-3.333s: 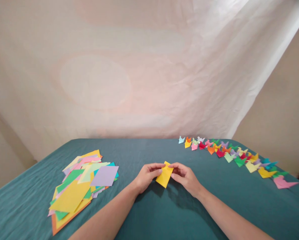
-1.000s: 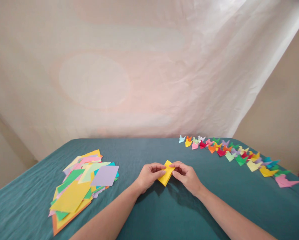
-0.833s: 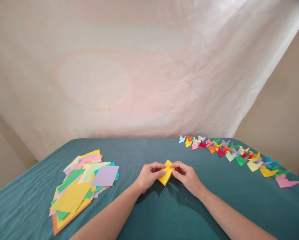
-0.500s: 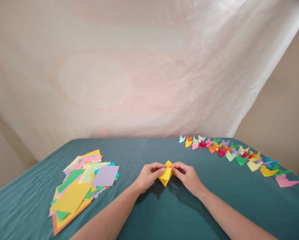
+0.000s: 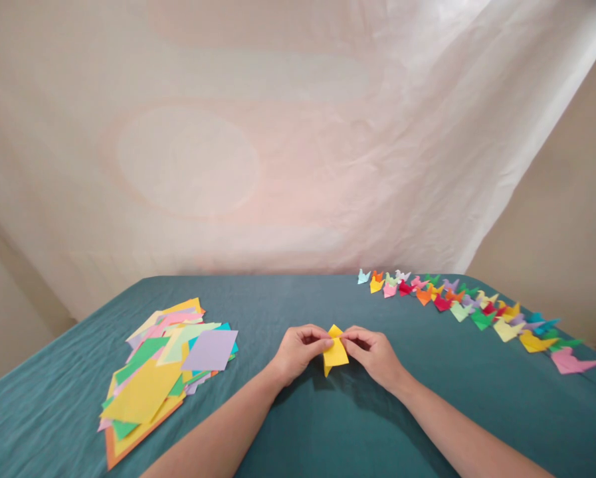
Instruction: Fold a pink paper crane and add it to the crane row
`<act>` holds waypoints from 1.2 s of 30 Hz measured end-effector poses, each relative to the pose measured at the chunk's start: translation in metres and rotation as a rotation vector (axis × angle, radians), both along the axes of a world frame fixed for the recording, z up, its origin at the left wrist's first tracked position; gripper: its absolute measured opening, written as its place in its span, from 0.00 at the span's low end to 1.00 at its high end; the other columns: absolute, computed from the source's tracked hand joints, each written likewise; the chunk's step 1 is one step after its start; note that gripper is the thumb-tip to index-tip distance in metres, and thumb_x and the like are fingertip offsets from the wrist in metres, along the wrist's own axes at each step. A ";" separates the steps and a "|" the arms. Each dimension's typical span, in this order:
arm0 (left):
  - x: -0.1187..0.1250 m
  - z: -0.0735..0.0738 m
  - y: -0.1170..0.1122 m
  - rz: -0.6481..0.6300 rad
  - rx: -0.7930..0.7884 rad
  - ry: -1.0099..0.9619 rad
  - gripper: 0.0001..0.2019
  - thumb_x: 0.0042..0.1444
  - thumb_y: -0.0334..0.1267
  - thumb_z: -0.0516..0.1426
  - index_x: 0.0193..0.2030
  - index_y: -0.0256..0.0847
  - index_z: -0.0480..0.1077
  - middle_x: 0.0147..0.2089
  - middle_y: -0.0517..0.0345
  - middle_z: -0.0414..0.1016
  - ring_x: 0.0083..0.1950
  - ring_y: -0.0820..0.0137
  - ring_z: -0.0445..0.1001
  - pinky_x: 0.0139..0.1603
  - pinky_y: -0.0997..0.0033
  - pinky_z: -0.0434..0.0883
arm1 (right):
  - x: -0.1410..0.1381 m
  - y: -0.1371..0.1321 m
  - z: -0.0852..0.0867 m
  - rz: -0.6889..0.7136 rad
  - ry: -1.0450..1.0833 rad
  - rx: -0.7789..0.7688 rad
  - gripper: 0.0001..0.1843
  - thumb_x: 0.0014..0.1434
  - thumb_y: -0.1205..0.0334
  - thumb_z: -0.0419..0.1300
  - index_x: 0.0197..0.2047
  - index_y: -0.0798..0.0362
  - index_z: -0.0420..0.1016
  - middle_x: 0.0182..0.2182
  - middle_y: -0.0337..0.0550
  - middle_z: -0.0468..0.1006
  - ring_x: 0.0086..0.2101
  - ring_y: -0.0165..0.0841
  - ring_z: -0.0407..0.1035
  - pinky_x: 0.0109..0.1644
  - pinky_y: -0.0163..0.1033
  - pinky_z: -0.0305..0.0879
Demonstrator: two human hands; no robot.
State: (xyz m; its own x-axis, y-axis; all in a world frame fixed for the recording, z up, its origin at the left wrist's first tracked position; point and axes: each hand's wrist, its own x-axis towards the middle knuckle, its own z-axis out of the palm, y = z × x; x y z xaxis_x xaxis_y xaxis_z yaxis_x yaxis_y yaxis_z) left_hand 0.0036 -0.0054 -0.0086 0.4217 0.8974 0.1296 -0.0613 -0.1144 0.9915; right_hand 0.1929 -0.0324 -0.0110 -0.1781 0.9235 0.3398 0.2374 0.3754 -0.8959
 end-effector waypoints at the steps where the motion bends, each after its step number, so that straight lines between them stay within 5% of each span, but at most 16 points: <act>1: 0.000 0.001 0.000 0.009 0.002 -0.004 0.13 0.46 0.45 0.63 0.31 0.34 0.75 0.34 0.53 0.74 0.35 0.69 0.71 0.39 0.73 0.67 | 0.000 -0.001 0.000 0.004 0.005 -0.003 0.11 0.56 0.56 0.57 0.32 0.54 0.76 0.32 0.42 0.76 0.32 0.33 0.69 0.37 0.37 0.66; 9: 0.002 0.001 0.001 0.065 -0.018 -0.025 0.14 0.46 0.46 0.63 0.31 0.34 0.74 0.30 0.55 0.74 0.31 0.71 0.70 0.35 0.74 0.67 | -0.003 -0.003 -0.001 0.017 0.187 -0.116 0.18 0.57 0.53 0.57 0.47 0.53 0.69 0.38 0.46 0.76 0.37 0.35 0.70 0.41 0.38 0.67; 25: 0.003 0.002 -0.001 0.061 -0.041 -0.030 0.17 0.45 0.46 0.63 0.38 0.35 0.75 0.37 0.51 0.77 0.36 0.66 0.74 0.40 0.69 0.69 | -0.005 -0.003 -0.003 -0.100 -0.048 -0.044 0.15 0.55 0.51 0.57 0.33 0.54 0.75 0.27 0.41 0.76 0.27 0.33 0.68 0.31 0.36 0.64; 33: 0.003 0.001 -0.001 0.040 -0.040 -0.023 0.15 0.45 0.45 0.63 0.36 0.35 0.76 0.36 0.51 0.78 0.36 0.66 0.74 0.40 0.70 0.69 | -0.007 -0.005 -0.001 -0.099 -0.060 -0.045 0.15 0.56 0.51 0.56 0.32 0.54 0.75 0.26 0.41 0.75 0.26 0.32 0.66 0.31 0.36 0.64; 36: 0.003 0.002 -0.001 0.066 -0.044 -0.037 0.15 0.46 0.45 0.63 0.36 0.35 0.76 0.35 0.51 0.78 0.35 0.66 0.74 0.39 0.70 0.69 | -0.009 -0.006 0.001 -0.082 -0.024 -0.036 0.14 0.54 0.52 0.58 0.39 0.53 0.73 0.27 0.40 0.73 0.28 0.32 0.66 0.33 0.36 0.64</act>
State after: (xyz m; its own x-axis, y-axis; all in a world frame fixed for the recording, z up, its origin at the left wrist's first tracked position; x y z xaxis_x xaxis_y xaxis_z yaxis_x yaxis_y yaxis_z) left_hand 0.0068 -0.0064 -0.0066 0.3574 0.9282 0.1039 -0.0915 -0.0759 0.9929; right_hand 0.1844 -0.0387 -0.0101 -0.1088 0.9468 0.3029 0.2875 0.3217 -0.9021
